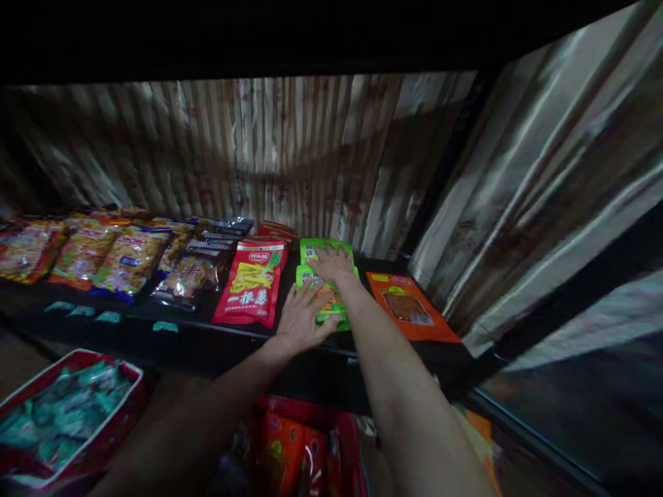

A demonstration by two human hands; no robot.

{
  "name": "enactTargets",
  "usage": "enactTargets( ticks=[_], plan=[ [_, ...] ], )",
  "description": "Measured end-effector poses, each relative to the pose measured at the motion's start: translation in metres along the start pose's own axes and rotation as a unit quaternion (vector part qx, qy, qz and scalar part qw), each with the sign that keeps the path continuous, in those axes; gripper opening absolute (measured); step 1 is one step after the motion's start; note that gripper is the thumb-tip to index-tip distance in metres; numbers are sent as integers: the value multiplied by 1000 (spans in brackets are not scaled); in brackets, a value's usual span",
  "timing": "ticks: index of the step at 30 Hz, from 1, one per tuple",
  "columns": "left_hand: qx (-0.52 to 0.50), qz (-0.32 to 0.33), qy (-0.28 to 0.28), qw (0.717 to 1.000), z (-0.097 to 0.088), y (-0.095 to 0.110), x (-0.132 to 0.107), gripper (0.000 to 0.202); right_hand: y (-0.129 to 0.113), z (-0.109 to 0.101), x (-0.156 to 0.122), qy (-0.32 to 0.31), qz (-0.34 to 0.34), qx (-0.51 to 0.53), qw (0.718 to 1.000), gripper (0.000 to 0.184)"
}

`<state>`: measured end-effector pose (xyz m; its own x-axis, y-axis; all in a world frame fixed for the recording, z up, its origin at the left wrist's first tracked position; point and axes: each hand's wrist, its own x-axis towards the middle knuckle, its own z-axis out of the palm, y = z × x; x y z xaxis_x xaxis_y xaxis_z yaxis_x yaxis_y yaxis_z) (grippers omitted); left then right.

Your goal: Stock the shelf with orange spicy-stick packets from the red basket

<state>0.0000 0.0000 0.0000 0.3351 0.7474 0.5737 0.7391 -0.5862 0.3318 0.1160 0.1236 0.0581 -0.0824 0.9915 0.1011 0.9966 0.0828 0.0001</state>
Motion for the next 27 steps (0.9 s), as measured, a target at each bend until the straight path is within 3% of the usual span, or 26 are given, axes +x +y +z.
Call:
enactTargets(
  ticks=[27],
  plan=[
    [-8,-22,-4,1000,-1,1,1,51,0,12,9,-1,25,4,1000,68]
  ],
)
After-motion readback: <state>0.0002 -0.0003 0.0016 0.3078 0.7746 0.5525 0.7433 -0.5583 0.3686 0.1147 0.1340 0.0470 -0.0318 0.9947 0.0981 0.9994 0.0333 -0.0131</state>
